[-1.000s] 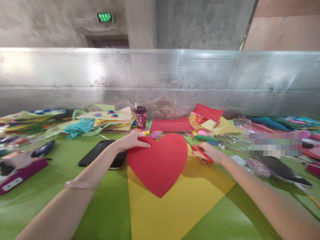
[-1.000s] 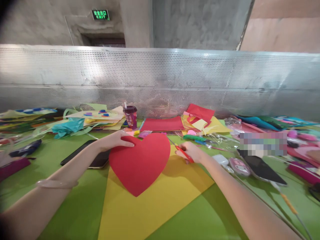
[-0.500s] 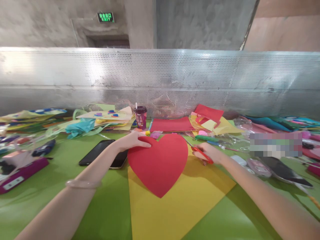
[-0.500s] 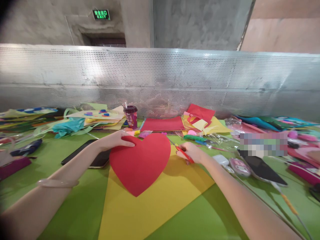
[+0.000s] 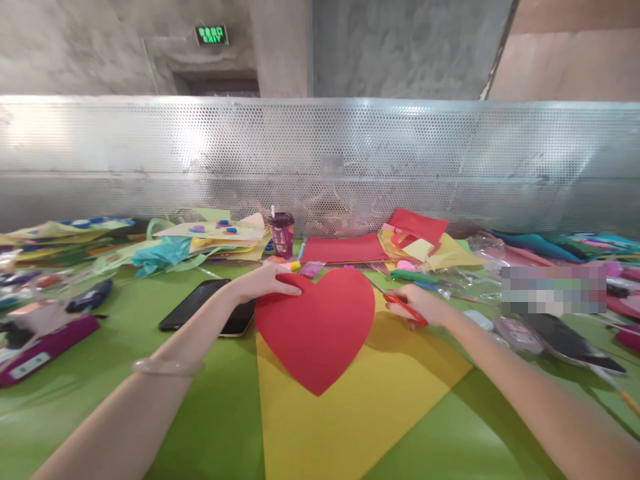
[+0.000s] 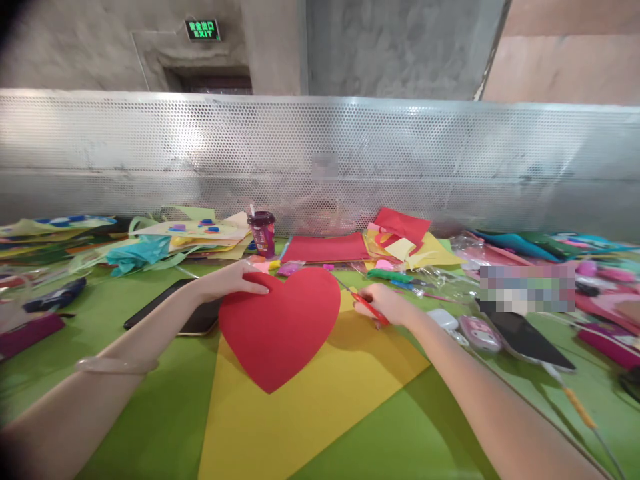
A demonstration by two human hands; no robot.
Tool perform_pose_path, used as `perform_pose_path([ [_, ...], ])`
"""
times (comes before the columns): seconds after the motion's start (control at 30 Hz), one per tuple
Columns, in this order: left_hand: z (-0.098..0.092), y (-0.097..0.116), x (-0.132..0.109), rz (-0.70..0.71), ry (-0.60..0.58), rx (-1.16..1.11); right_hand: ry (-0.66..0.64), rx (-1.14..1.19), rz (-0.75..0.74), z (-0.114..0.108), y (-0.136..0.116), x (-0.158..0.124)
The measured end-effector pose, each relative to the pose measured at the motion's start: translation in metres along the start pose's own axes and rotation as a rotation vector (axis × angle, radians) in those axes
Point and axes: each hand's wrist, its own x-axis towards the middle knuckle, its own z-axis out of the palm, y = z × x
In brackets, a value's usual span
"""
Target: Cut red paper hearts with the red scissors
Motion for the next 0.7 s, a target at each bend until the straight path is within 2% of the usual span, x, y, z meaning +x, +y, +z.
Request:
perform_pose_path([
  [0.2, -0.001, -0.001, 0.001, -0.01, 0.02, 0.042, -0.019, -0.044, -0.024, -0.003, -0.003, -0.003],
  [0.37, 0.0, -0.003, 0.002, -0.01, 0.017, 0.051, 0.062, -0.006, -0.04, -0.004, -0.002, -0.001],
  [0.47, 0.003, -0.002, 0.0, -0.008, 0.014, 0.061, 0.107, 0.07, -0.039, -0.005, 0.002, 0.002],
  [0.57, 0.008, 0.002, -0.001, 0.006, -0.006, 0.039, 0.146, 0.197, -0.099, -0.006, 0.002, 0.003],
  [0.7, 0.016, 0.009, -0.001, 0.035, -0.04, 0.022, 0.192, 0.301, -0.161, -0.003, -0.011, -0.002],
])
